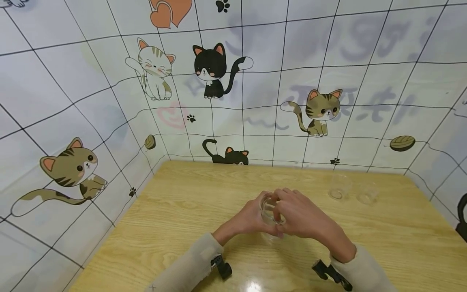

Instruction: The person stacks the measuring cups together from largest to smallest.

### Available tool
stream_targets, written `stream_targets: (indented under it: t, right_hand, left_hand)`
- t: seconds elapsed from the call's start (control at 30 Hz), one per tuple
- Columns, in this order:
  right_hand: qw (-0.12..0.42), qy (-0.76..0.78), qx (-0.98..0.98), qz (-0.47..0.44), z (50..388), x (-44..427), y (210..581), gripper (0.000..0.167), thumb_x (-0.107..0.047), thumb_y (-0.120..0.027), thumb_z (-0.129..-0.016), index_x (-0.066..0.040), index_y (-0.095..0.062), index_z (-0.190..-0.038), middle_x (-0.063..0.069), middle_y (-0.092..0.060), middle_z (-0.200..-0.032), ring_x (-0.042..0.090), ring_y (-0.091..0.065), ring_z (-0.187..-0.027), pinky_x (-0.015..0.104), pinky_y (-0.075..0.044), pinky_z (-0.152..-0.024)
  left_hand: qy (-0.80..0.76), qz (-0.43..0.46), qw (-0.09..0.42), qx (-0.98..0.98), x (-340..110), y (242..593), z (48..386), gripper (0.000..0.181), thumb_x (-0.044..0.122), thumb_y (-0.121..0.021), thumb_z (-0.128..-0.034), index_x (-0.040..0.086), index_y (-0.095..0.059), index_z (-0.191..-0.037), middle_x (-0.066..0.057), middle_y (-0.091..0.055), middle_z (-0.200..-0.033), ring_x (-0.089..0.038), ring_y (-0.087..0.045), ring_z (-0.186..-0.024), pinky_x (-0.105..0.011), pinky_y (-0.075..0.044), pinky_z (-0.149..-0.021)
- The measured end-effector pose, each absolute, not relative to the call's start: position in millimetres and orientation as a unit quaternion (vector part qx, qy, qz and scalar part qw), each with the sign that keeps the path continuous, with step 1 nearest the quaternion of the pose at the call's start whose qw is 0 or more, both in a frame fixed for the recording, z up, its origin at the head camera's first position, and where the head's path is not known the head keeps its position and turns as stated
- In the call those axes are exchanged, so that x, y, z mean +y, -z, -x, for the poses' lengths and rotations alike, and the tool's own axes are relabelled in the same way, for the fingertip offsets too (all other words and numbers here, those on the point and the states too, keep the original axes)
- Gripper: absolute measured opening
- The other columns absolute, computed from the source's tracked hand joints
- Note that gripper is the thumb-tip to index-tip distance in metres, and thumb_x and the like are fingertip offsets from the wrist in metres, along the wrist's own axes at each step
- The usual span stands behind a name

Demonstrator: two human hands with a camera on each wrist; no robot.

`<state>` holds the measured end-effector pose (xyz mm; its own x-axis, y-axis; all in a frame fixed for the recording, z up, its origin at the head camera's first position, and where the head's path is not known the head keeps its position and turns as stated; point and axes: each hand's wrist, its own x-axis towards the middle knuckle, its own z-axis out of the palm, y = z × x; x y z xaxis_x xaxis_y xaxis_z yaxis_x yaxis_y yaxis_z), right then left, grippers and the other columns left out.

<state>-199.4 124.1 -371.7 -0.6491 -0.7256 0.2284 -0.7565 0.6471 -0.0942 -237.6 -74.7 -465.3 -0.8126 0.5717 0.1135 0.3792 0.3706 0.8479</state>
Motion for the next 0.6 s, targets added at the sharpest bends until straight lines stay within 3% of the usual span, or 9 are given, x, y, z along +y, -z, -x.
stream_targets:
  t: [0.47,0.6]
  right_hand:
    - [0.064,-0.081,-0.907,-0.409,200.8,124.2,370.3,0.019,-0.026,-0.089,-0.075,-0.028,-0.072,-0.067,-0.007,-0.066,-0.095,0.017,-0.058,-0.090,0.042,-0.047,-0.082]
    - [0.047,-0.101,-0.906,-0.408,200.1,124.3,368.3,0.012,-0.023,-0.090,-0.075,-0.023,-0.078,-0.075,-0.007,-0.066,-0.096,0.016,-0.057,-0.090,0.044,-0.048,-0.085]
  left_hand:
    - [-0.484,-0.290,0.101,0.819,-74.0,464.3,238.8,0.096,0.032,-0.097,-0.0718,0.034,-0.038,-0.148,0.012,-0.055,-0.146,-0.004,-0.059,-0.129,-0.024,-0.051,-0.102]
    - [-0.482,-0.287,0.098,0.822,-73.7,464.9,238.1,0.097,0.033,-0.097,-0.0716,0.033,-0.038,-0.148,0.012,-0.055,-0.146,-0.004,-0.060,-0.128,-0.024,-0.051,-0.102]
